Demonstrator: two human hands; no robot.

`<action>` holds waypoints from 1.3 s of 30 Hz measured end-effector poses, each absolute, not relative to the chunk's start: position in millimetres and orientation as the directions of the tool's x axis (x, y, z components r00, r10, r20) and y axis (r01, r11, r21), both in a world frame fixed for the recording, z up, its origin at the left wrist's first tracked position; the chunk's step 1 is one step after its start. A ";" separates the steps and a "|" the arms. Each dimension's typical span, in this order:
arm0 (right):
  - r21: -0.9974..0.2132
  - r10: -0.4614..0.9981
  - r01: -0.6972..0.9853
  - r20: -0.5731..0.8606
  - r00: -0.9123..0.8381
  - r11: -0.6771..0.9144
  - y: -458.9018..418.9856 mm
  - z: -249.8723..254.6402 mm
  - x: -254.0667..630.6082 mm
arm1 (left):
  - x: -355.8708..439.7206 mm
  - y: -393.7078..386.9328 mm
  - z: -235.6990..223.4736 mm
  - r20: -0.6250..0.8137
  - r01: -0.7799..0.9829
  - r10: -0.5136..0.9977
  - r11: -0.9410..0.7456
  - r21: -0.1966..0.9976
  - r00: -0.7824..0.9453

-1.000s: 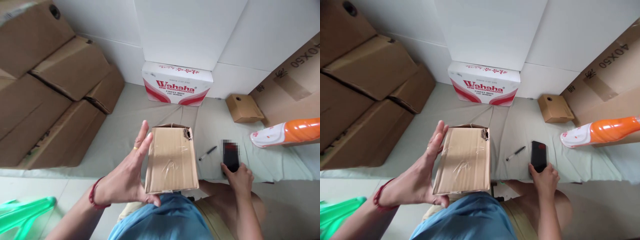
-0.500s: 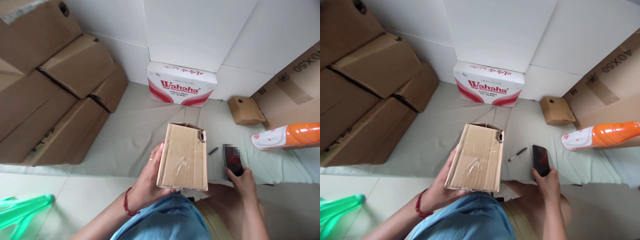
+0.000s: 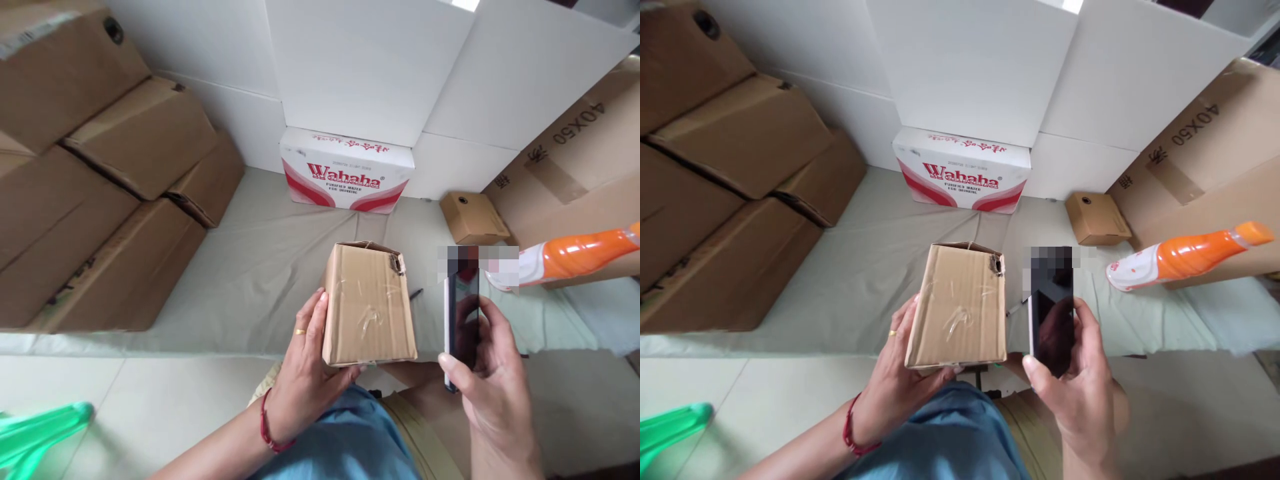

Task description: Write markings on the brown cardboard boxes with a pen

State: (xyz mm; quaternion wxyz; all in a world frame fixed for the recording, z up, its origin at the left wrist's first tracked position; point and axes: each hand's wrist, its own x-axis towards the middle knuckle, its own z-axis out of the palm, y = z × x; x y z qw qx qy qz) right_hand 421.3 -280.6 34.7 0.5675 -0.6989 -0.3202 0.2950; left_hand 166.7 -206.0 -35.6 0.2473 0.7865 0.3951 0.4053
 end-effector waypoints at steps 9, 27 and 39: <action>-0.846 0.779 0.454 0.076 0.623 -0.280 -287.3 39.1 381.9 | 170.7 -216.3 -37.1 0.461 0.524 0.813 -0.582 0.621 0.356; -0.880 0.806 0.428 0.098 0.584 -0.203 -284.3 50.4 383.5 | 160.5 -215.7 -45.0 0.478 0.457 0.802 -0.598 0.659 0.359; -0.465 0.540 0.419 -0.160 0.826 -0.779 -288.4 -67.5 525.5 | 116.5 -186.1 -82.6 0.193 0.090 0.981 -0.192 0.977 0.001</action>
